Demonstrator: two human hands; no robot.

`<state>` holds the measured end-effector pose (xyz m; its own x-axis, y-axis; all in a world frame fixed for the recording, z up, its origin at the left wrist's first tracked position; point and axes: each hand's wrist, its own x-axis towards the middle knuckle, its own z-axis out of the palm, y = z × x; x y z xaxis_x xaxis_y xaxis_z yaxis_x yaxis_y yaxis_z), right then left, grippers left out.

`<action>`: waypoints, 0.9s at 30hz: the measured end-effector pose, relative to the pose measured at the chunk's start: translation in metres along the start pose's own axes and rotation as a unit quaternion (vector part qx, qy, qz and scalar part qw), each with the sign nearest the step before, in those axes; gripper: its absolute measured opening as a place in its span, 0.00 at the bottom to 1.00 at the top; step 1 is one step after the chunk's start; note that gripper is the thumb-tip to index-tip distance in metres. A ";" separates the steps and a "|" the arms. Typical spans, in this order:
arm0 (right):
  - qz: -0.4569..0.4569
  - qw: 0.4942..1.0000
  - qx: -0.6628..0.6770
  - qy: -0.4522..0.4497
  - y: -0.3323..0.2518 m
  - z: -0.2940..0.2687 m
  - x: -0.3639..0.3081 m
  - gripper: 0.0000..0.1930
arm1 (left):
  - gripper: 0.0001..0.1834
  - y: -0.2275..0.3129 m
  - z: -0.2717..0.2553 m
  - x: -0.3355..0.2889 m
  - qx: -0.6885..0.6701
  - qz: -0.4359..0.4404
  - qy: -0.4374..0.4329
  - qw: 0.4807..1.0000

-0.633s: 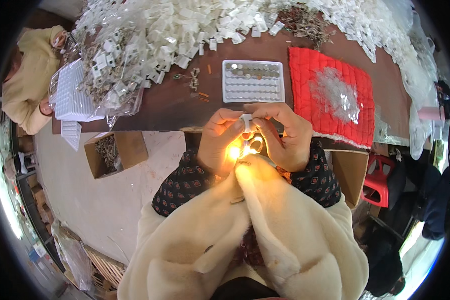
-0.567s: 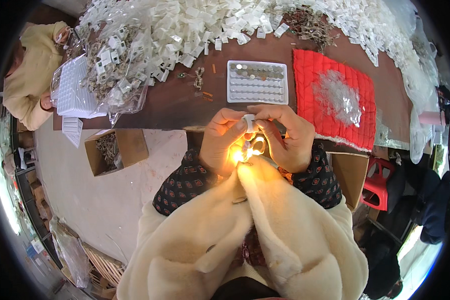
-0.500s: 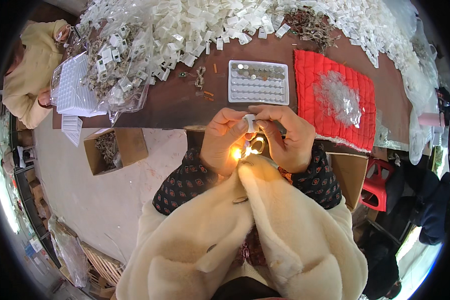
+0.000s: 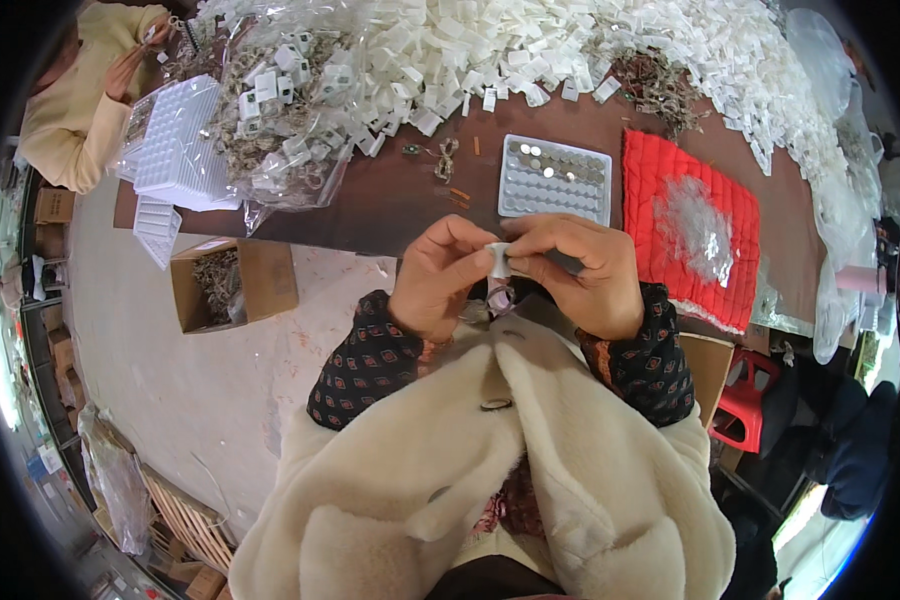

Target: The person assembles small electronic components by inserting pins into white plastic housings and soldering them in place. They repeatedly pick components from a tray, align them, and use a soldering iron to secure the connections, then place the finished units on the table.

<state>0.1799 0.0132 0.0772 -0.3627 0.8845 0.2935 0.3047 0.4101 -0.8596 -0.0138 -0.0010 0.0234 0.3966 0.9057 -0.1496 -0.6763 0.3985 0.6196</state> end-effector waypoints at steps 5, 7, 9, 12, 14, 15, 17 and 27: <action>0.035 0.997 0.033 0.060 0.000 0.016 0.005 0.12 | 0.12 0.039 -0.015 0.007 -0.035 0.024 0.077 0.996; 0.044 0.997 0.025 0.055 0.002 0.019 0.004 0.12 | 0.13 0.051 -0.024 0.022 0.281 0.111 0.116 0.946; 0.070 0.995 0.045 0.052 0.005 0.019 0.003 0.11 | 0.13 0.054 -0.031 0.035 0.653 0.254 0.156 0.696; 0.081 0.993 0.061 0.054 0.009 0.019 -0.001 0.11 | 0.13 0.050 -0.039 0.051 0.757 0.222 0.209 0.578; 0.085 0.993 0.063 0.054 0.010 0.018 -0.002 0.11 | 0.12 0.050 -0.042 0.057 0.790 0.181 0.227 0.540; 0.091 0.993 0.063 0.052 0.010 0.018 -0.002 0.11 | 0.12 0.051 -0.042 0.057 0.789 0.187 0.221 0.541; 0.075 0.994 0.045 0.060 0.009 0.016 0.000 0.12 | 0.11 0.055 -0.040 0.056 0.786 0.200 0.207 0.547; -0.027 0.992 -0.103 0.070 -0.004 0.006 0.013 0.17 | 0.10 0.030 0.014 0.008 0.669 0.328 -0.003 0.667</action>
<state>0.1682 0.0219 0.0818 -0.2624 0.8759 0.4048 0.4658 0.4824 -0.7419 -0.0228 0.0161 0.0515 0.2928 0.8199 0.4919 0.4535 -0.5720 0.6835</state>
